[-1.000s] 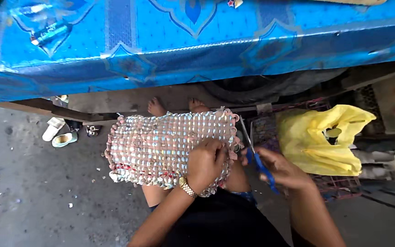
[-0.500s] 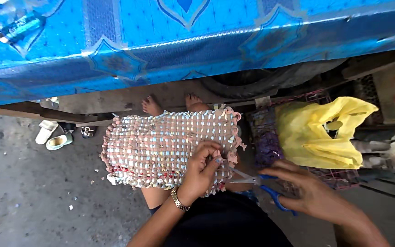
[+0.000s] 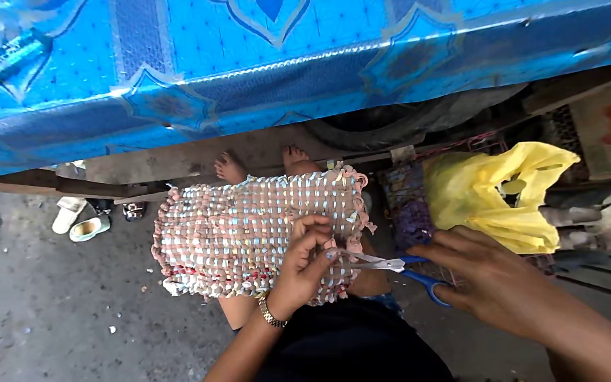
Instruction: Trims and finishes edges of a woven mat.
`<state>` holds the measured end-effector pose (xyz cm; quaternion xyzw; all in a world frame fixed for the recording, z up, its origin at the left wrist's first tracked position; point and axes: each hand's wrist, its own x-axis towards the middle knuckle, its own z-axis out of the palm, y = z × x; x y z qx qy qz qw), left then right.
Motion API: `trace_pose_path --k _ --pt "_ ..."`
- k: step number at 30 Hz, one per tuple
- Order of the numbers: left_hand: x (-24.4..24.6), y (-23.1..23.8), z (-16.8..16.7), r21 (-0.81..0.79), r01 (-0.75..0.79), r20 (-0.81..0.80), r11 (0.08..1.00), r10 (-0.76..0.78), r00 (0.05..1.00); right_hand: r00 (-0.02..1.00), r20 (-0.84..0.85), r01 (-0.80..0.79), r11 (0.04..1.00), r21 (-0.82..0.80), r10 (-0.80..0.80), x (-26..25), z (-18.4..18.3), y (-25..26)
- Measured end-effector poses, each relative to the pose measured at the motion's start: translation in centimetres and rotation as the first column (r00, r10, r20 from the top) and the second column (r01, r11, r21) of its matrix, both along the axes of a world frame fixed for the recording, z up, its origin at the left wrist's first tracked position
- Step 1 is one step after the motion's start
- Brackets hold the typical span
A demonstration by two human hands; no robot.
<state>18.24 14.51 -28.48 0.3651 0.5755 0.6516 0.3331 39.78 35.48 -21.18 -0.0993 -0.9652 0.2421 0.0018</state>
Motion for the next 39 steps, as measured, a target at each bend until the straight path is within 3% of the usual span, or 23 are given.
trace_pose_path --k 6,16,23,35,39 --pt "-0.3 -0.1 0.0 0.008 0.020 0.034 1.000 -0.020 0.999 1.000 -0.023 0.018 1.000 0.018 -0.017 0.1 0.5 0.1" --pt "0.9 0.2 0.9 0.007 0.031 -0.151 1.000 -0.029 0.988 0.997 0.069 -0.054 0.974 0.221 0.040 -3.6 1.6 -2.2" --pt "0.5 0.1 1.6 -0.026 -0.034 -0.418 0.999 0.021 0.908 0.992 0.114 -0.082 0.942 0.325 0.047 -4.8 0.9 -2.7" --pt "0.1 0.8 1.3 -0.033 0.047 -0.268 0.998 -0.055 0.962 0.992 0.020 -0.124 0.973 0.194 0.122 -3.7 -1.8 -1.2" --pt "-0.6 0.5 1.8 0.054 -0.005 -0.089 0.999 0.010 0.996 0.993 0.097 -0.070 0.995 0.074 0.063 -3.1 -1.9 -0.3"
